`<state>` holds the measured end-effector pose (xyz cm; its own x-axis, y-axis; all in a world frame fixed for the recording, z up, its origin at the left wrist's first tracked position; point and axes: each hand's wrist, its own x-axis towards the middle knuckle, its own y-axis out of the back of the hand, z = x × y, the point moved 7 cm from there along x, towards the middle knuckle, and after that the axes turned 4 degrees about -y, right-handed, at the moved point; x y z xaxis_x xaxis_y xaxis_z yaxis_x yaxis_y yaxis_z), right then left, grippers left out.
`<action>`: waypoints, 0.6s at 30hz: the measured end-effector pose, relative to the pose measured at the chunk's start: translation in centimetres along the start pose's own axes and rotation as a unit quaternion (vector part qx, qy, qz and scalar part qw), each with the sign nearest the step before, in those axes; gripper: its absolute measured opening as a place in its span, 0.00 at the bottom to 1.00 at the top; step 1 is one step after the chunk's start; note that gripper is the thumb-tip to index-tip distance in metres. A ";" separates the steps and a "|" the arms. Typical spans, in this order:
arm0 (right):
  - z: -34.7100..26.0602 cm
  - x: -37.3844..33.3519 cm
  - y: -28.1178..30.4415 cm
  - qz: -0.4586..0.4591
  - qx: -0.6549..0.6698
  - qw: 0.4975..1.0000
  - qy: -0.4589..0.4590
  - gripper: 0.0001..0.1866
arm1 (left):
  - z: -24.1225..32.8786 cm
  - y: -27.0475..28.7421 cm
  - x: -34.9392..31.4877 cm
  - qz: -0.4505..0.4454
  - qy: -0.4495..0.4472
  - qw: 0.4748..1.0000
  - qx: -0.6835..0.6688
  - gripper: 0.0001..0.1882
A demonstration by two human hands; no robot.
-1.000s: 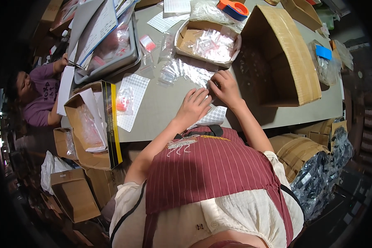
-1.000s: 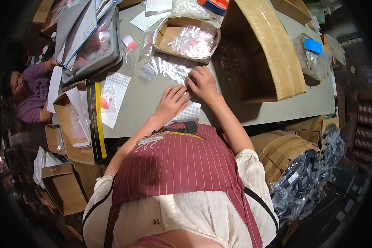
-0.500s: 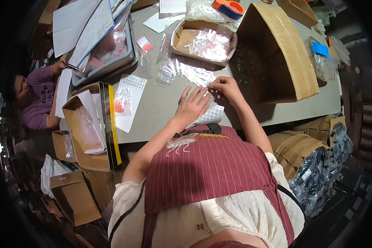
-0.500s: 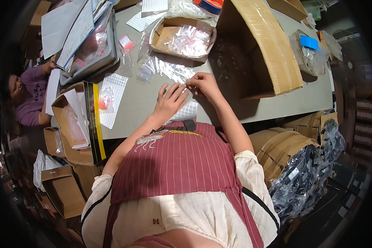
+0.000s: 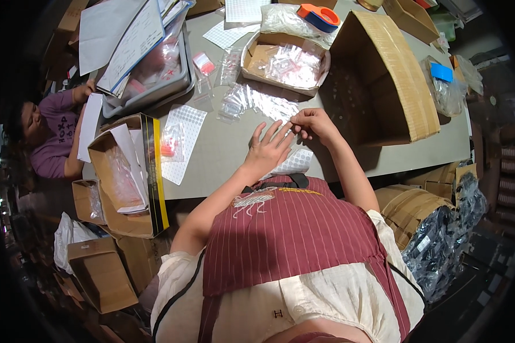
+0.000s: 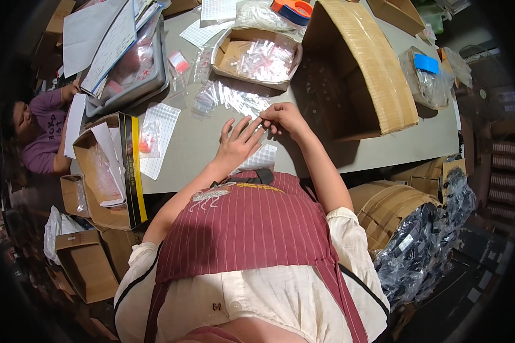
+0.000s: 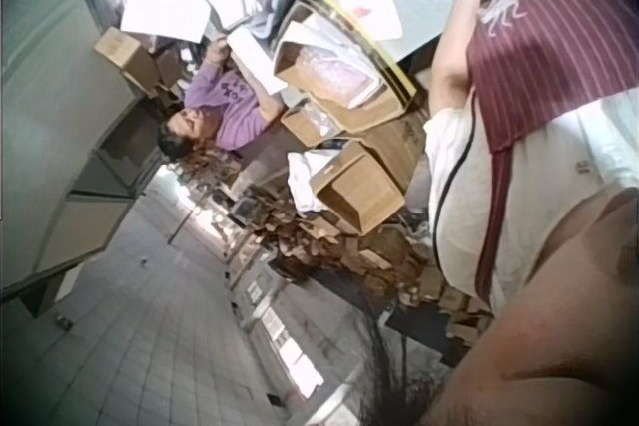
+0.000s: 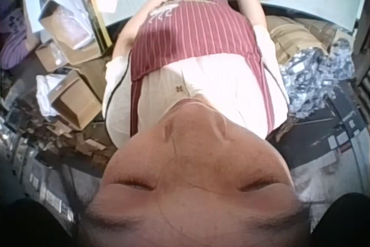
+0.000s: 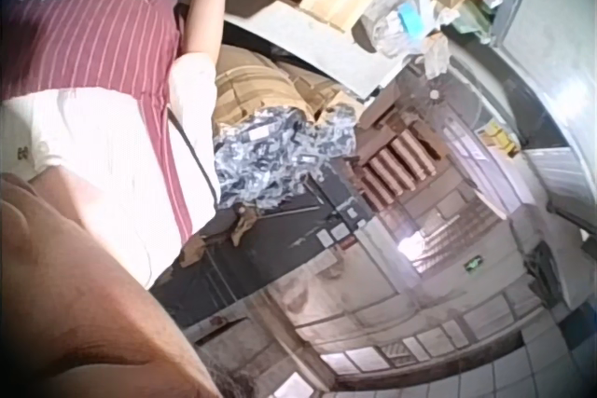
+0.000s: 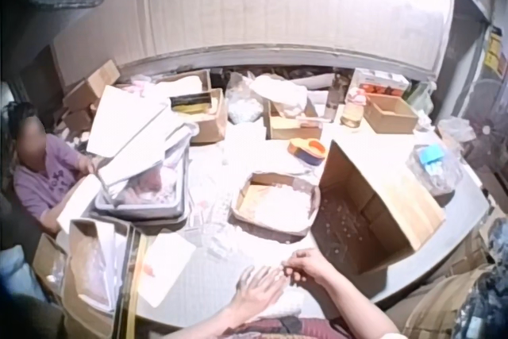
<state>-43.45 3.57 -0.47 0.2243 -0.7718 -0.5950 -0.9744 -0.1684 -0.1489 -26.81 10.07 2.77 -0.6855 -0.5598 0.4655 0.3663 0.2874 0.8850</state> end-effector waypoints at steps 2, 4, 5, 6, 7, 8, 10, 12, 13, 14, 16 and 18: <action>0.0 -0.2 -0.3 -0.001 -0.002 1.000 -0.002 0.09 | 0.0 0.2 0.0 0.002 0.007 1.000 -0.023 0.24; -0.2 -0.3 -0.1 0.026 0.015 0.999 0.009 0.08 | -0.1 0.0 0.1 -0.004 0.007 0.999 -0.034 0.24; 0.0 -0.2 -0.2 0.026 0.014 1.000 0.008 0.08 | -0.1 -0.1 0.2 -0.009 0.006 0.999 -0.044 0.24; -0.2 -0.1 0.1 0.050 0.012 0.998 0.047 0.08 | -0.1 -0.2 0.2 -0.009 0.008 0.999 -0.044 0.24; -0.6 0.0 0.3 0.074 0.010 0.994 0.085 0.08 | -0.1 0.0 0.3 -0.010 0.005 0.999 -0.048 0.24; -0.4 0.2 0.2 0.074 0.010 0.994 0.084 0.08 | -0.1 0.0 0.3 -0.011 0.001 0.999 -0.052 0.25; -1.2 0.5 0.4 0.109 -0.027 0.982 0.155 0.11 | -0.2 -0.1 0.4 -0.012 -0.001 0.998 -0.056 0.24; -1.0 0.9 0.5 0.129 -0.052 0.975 0.175 0.11 | -0.1 -0.2 0.3 -0.012 -0.004 0.998 -0.060 0.23; -1.4 0.8 0.3 0.147 -0.076 0.967 0.196 0.12 | -0.2 -0.2 0.3 -0.008 0.003 0.997 -0.073 0.23; -1.5 0.8 0.1 0.146 -0.076 0.967 0.195 0.12 | -0.2 -0.1 0.2 -0.005 0.009 0.996 -0.087 0.23; -4.2 -1.3 -1.4 0.242 -0.406 0.812 0.341 0.10 | -0.3 -0.2 0.1 -0.008 0.009 0.997 -0.081 0.23; -4.2 -1.2 -2.3 0.222 -0.472 0.788 0.327 0.09 | -0.2 -0.2 0.0 -0.010 0.008 0.997 -0.075 0.22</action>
<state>-41.53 2.29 3.94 0.1030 -0.9823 0.1567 -0.5998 0.0644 0.7975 -26.77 9.81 2.57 -0.6837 -0.5771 0.4466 0.4435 0.1574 0.8824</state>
